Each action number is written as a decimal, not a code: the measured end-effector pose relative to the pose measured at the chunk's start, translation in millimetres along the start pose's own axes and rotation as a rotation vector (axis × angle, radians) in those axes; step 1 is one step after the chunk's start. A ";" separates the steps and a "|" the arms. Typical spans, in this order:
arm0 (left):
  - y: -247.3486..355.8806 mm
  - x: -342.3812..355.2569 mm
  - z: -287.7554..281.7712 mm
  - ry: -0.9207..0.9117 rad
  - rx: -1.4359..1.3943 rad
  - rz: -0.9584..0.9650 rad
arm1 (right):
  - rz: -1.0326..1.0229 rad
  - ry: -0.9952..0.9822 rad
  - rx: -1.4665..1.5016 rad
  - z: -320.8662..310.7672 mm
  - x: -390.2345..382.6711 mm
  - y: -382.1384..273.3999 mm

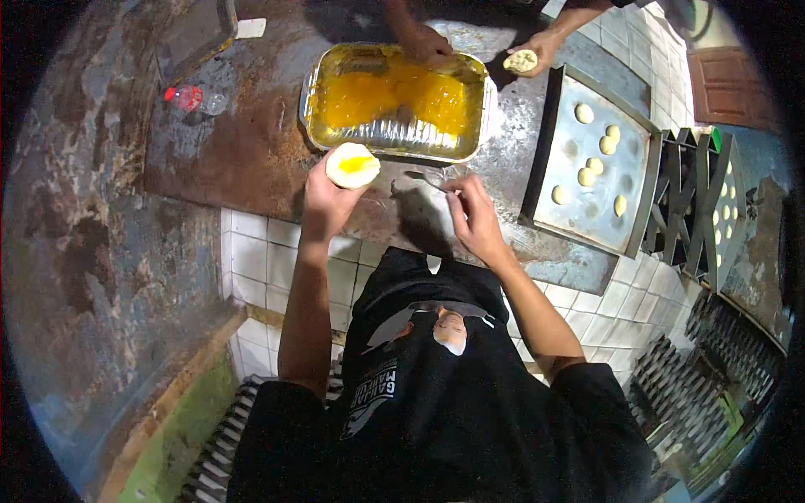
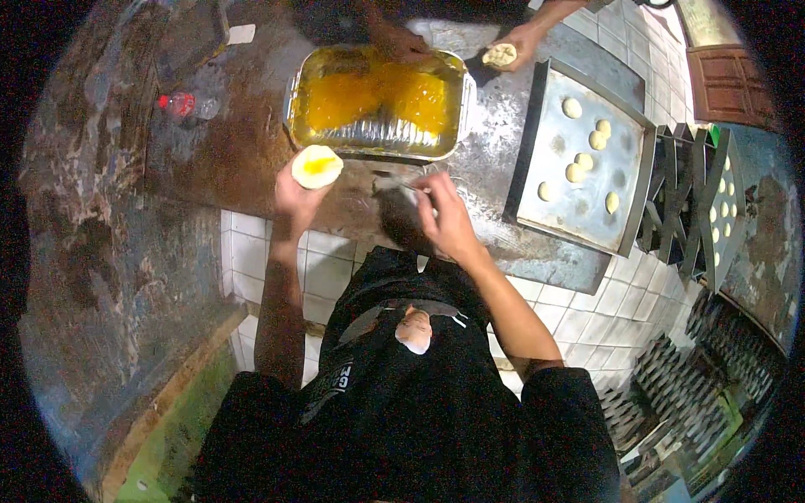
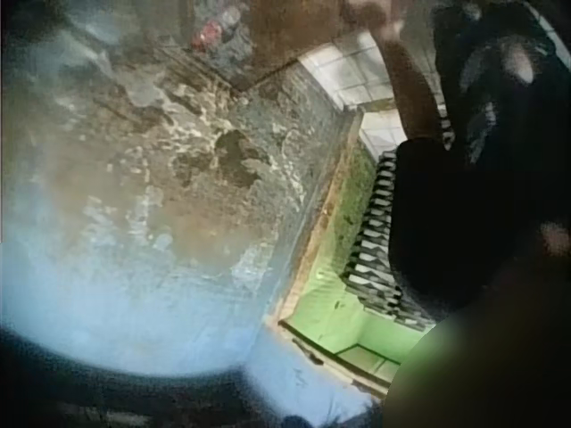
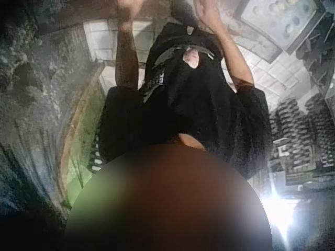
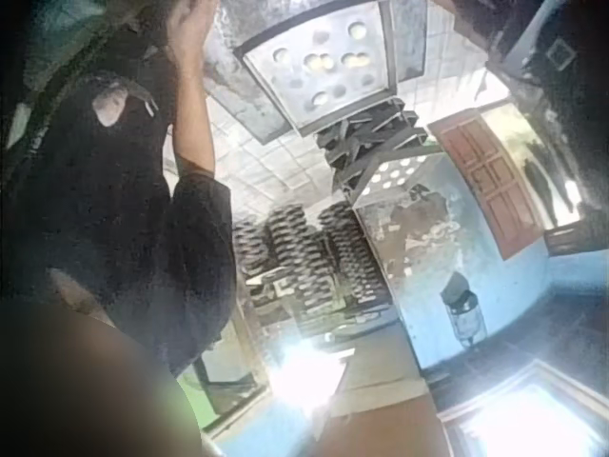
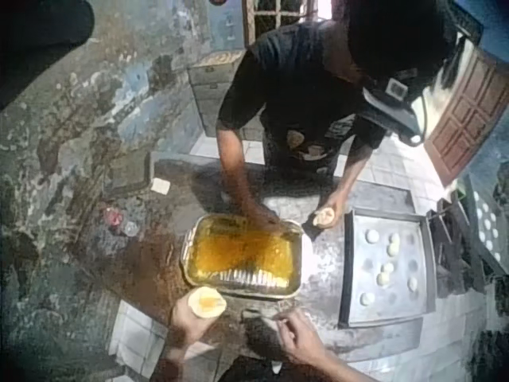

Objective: The person prepares bread dough by dipping portions of dough into a tray of yellow wash, shaping them by hand, and placing them onto baking trays.

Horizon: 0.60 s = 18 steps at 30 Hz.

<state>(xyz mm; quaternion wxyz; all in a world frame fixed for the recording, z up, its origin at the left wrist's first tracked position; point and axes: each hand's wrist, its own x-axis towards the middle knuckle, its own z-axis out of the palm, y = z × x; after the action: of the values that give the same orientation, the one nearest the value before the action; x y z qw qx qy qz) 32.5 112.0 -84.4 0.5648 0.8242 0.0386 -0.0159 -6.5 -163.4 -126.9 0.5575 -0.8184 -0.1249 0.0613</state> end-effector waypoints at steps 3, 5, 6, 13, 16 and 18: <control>-6.8 1.2 5.4 -0.154 -0.013 -0.018 | 0.337 -0.118 -0.282 -8.1 -46.0 94.3; 3.5 -2.6 15.6 -0.193 -0.014 -0.022 | 0.328 -0.281 -0.378 -17.0 -70.7 153.5; 6.8 -6.0 16.2 -0.199 -0.010 -0.038 | 0.322 -0.277 -0.375 -18.2 -59.9 144.6; 33.5 2.2 40.7 -0.658 -0.112 -0.040 | -0.081 -0.168 -0.008 -59.5 33.5 -83.0; 38.9 10.6 39.7 -0.786 -0.045 -0.053 | -0.209 -0.211 -0.077 -67.1 47.5 -96.6; 46.5 12.3 38.3 -0.863 0.021 -0.081 | -0.112 -0.291 -0.042 -72.6 50.8 -96.4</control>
<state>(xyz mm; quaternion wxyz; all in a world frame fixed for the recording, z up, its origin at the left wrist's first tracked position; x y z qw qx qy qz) 49.3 60.1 -55.9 0.5197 0.7456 -0.1691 -0.3814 46.6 -181.3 -8.6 0.5186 -0.8042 -0.2512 0.1453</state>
